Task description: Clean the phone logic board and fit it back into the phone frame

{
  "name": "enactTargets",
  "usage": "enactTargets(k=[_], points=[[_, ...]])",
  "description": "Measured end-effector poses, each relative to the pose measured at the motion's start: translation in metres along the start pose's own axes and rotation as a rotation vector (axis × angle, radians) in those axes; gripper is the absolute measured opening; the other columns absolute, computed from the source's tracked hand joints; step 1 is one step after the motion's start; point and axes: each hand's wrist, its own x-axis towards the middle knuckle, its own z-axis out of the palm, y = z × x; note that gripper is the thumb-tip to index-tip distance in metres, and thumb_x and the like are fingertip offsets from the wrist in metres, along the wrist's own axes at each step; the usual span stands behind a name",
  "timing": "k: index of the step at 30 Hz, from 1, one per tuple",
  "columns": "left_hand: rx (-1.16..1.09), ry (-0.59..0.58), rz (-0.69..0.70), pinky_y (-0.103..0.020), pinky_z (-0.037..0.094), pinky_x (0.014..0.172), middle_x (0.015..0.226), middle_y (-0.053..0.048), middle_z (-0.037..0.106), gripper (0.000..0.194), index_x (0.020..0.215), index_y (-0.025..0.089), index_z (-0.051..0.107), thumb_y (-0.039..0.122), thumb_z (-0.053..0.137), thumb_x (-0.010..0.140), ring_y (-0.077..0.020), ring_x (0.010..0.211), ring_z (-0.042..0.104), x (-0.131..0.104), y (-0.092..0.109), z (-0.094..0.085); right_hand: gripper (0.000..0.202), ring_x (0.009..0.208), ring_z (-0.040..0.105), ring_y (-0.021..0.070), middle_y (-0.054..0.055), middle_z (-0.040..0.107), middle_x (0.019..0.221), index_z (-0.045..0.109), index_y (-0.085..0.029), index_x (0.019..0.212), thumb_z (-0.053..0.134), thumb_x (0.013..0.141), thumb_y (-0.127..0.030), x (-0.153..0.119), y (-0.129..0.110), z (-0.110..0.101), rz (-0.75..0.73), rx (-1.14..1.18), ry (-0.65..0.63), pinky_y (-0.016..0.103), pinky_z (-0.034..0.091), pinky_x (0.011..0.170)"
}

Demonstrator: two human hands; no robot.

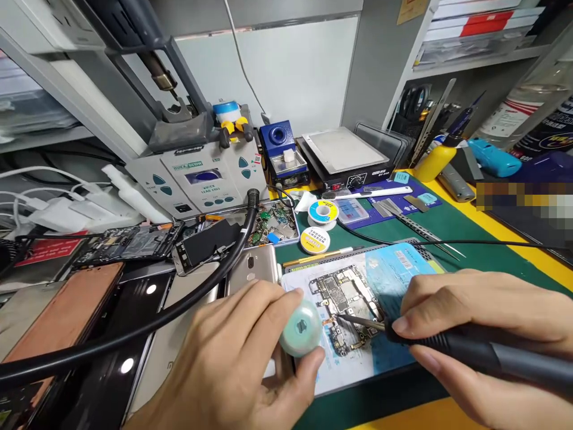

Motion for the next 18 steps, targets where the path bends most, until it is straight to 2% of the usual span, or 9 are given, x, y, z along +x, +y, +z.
enactTargets(k=[3, 9, 13, 18], points=[[0.027, 0.020, 0.004, -0.035, 0.059, 0.066, 0.100, -0.004, 0.076, 0.032, 0.131, 0.022, 0.066, 0.029, 0.070, 0.100, -0.0197, 0.082, 0.077, -0.0018, -0.0017, 0.0016, 0.038, 0.060, 0.077, 0.0182, -0.001, 0.082, 0.083, 0.070, -0.032, 0.113, 0.071, 0.088, -0.004, -0.0007, -0.0010, 0.0014, -0.033, 0.038, -0.072, 0.029, 0.057, 0.051], [0.080, -0.037, 0.005, -0.037, 0.062, 0.071, 0.107, -0.004, 0.081, 0.033, 0.131, 0.024, 0.065, 0.031, 0.069, 0.100, -0.0215, 0.088, 0.081, 0.0037, 0.0012, -0.0055, 0.038, 0.061, 0.077, 0.0201, 0.002, 0.080, 0.082, 0.073, -0.030, 0.115, 0.073, 0.090, -0.002, -0.0043, -0.0015, 0.0041, -0.002, 0.106, -0.046, 0.031, 0.058, 0.053], [0.068, -0.032, 0.028, -0.036, 0.063, 0.074, 0.108, -0.004, 0.081, 0.035, 0.134, 0.021, 0.065, 0.031, 0.069, 0.100, -0.0201, 0.089, 0.080, 0.0048, 0.0002, -0.0016, 0.038, 0.060, 0.076, 0.0172, 0.001, 0.080, 0.081, 0.074, -0.029, 0.114, 0.073, 0.089, -0.001, -0.0043, 0.0011, 0.0020, -0.036, 0.117, -0.097, 0.028, 0.058, 0.053], [0.077, -0.028, 0.042, -0.036, 0.063, 0.072, 0.108, -0.005, 0.082, 0.034, 0.134, 0.020, 0.064, 0.032, 0.065, 0.102, -0.0207, 0.089, 0.081, 0.0030, -0.0017, 0.0006, 0.044, 0.065, 0.078, 0.0185, 0.004, 0.081, 0.087, 0.075, -0.027, 0.120, 0.071, 0.087, 0.002, -0.0069, -0.0016, 0.0058, -0.013, 0.106, -0.056, 0.029, 0.060, 0.058]])
